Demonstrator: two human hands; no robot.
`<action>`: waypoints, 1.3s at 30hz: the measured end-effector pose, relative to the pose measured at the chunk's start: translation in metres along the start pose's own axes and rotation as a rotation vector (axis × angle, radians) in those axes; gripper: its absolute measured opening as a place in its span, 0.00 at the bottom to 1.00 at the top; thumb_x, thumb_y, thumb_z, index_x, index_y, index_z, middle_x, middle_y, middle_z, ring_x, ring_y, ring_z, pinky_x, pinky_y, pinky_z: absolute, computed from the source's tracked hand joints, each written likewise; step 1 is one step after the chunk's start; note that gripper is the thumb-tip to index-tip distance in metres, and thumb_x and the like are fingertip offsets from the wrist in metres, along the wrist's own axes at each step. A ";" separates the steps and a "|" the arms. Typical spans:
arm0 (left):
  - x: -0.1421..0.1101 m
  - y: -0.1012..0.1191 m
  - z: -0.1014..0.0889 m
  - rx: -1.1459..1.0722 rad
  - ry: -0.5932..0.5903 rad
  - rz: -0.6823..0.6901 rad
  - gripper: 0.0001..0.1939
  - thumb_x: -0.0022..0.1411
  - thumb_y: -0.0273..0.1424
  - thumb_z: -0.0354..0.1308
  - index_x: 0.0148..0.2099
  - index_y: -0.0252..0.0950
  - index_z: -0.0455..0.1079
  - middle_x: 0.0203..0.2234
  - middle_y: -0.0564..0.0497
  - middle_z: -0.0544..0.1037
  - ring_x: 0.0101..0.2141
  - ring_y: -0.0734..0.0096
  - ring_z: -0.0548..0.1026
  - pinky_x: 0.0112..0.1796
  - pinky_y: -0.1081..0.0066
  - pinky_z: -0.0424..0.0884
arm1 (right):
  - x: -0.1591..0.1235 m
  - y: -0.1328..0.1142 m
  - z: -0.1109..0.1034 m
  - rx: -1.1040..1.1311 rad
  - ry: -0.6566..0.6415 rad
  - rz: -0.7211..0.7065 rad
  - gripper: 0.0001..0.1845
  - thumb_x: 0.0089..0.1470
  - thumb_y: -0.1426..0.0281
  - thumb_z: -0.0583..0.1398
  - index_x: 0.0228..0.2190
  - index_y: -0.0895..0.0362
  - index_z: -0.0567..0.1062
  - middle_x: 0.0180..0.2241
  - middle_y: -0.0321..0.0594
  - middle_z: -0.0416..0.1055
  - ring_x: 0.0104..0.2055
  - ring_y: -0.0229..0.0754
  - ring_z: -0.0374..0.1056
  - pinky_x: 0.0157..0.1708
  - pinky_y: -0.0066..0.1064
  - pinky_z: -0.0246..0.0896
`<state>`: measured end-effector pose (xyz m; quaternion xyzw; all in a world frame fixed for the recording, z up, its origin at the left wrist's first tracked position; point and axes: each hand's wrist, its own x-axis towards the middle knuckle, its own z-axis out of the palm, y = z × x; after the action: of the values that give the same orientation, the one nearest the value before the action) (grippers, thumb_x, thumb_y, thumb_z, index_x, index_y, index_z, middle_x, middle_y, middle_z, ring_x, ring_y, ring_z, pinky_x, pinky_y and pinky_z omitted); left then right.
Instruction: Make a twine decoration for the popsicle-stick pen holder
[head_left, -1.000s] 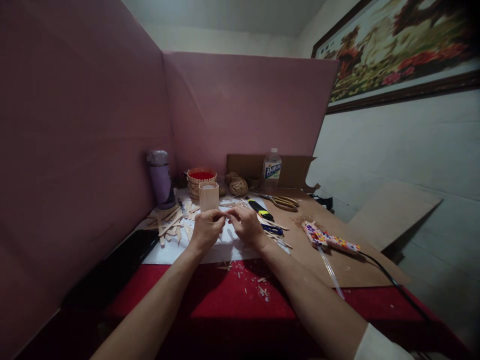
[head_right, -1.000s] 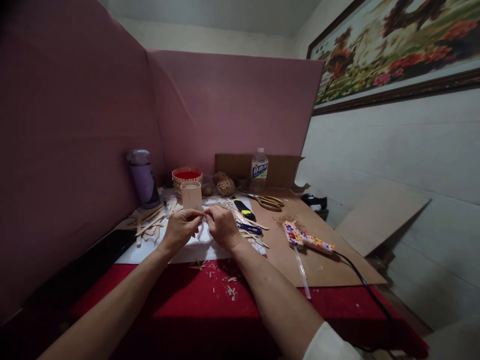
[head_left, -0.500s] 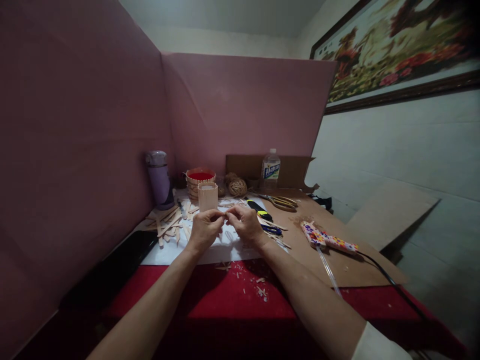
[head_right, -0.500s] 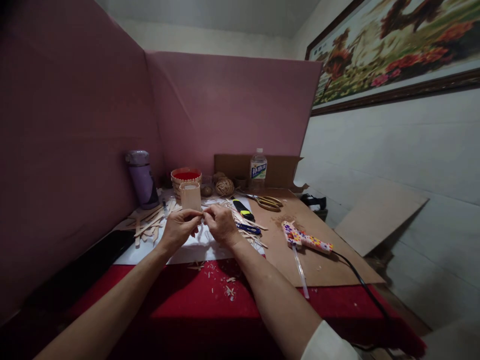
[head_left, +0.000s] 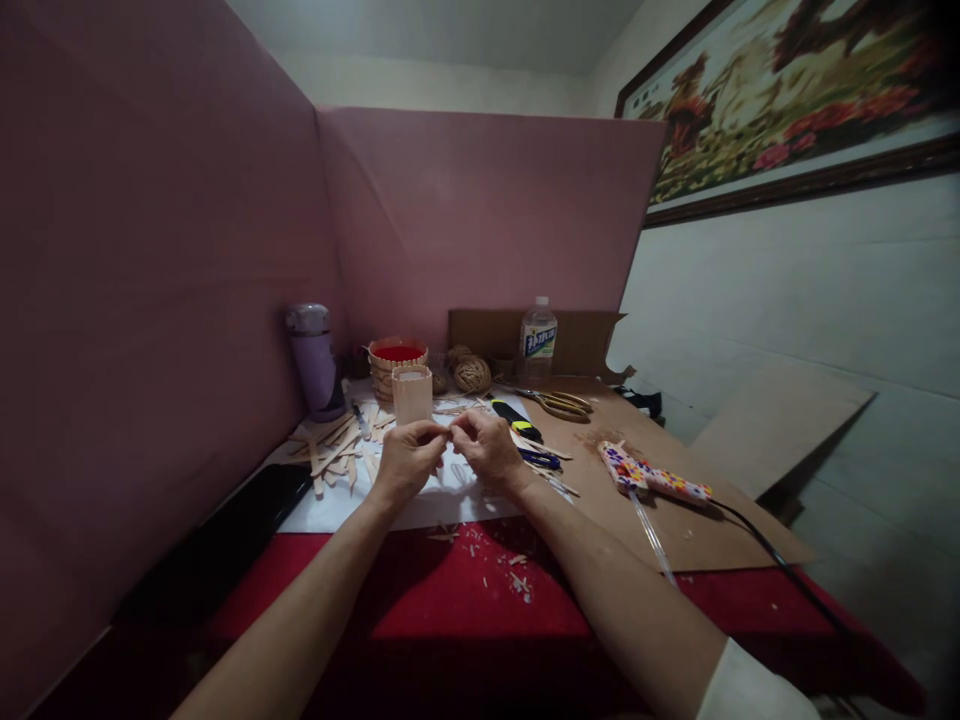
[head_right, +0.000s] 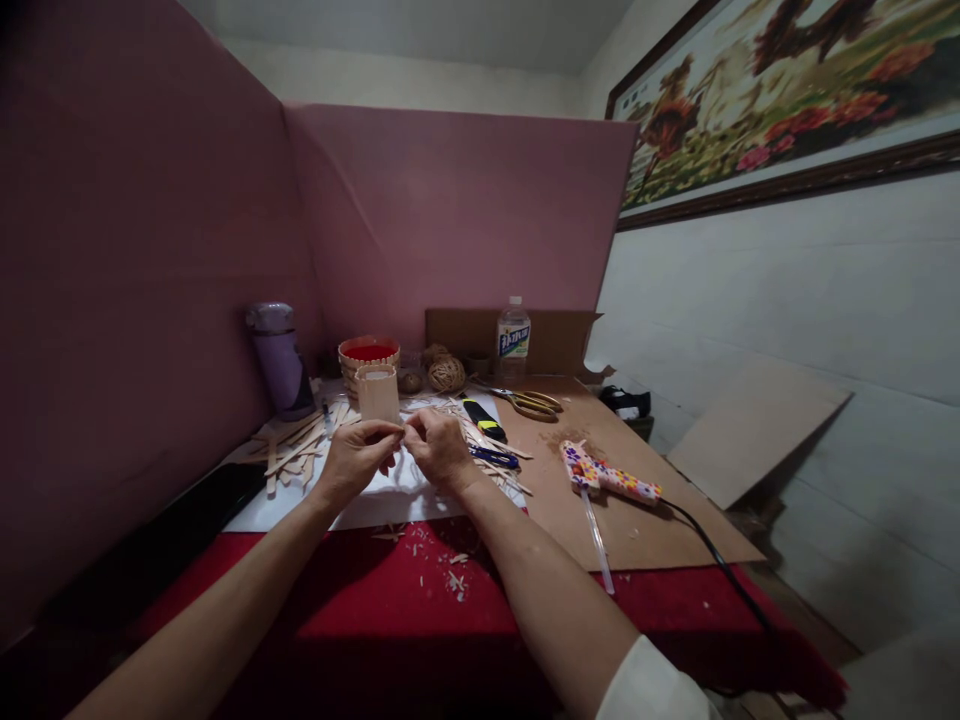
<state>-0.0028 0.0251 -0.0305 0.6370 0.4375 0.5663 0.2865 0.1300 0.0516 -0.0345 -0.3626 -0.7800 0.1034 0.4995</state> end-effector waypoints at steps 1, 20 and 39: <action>0.001 0.001 0.000 -0.046 0.004 -0.024 0.07 0.48 0.30 0.58 0.25 0.30 0.72 0.11 0.54 0.68 0.12 0.78 0.65 0.14 0.78 0.60 | 0.000 0.000 0.001 0.021 0.018 0.028 0.06 0.50 0.72 0.54 0.24 0.58 0.70 0.21 0.36 0.68 0.24 0.35 0.63 0.27 0.25 0.55; 0.044 0.052 -0.055 -0.886 0.020 -0.107 0.02 0.52 0.21 0.56 0.30 0.31 0.66 0.20 0.52 0.71 0.17 0.83 0.66 0.16 0.84 0.60 | 0.005 -0.013 0.006 0.663 -0.100 0.335 0.21 0.51 0.53 0.52 0.26 0.59 0.69 0.16 0.29 0.51 0.16 0.29 0.47 0.15 0.22 0.45; 0.032 0.007 -0.041 -0.814 0.183 -0.133 0.12 0.44 0.30 0.64 0.29 0.32 0.65 0.17 0.56 0.69 0.17 0.82 0.66 0.17 0.82 0.58 | 0.053 0.018 -0.069 0.077 -0.251 0.649 0.18 0.48 0.65 0.56 0.12 0.59 0.64 0.08 0.30 0.54 0.11 0.29 0.47 0.14 0.24 0.41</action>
<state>-0.0423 0.0451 -0.0012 0.3893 0.2418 0.7275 0.5106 0.1849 0.0857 0.0267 -0.5569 -0.6751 0.3298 0.3540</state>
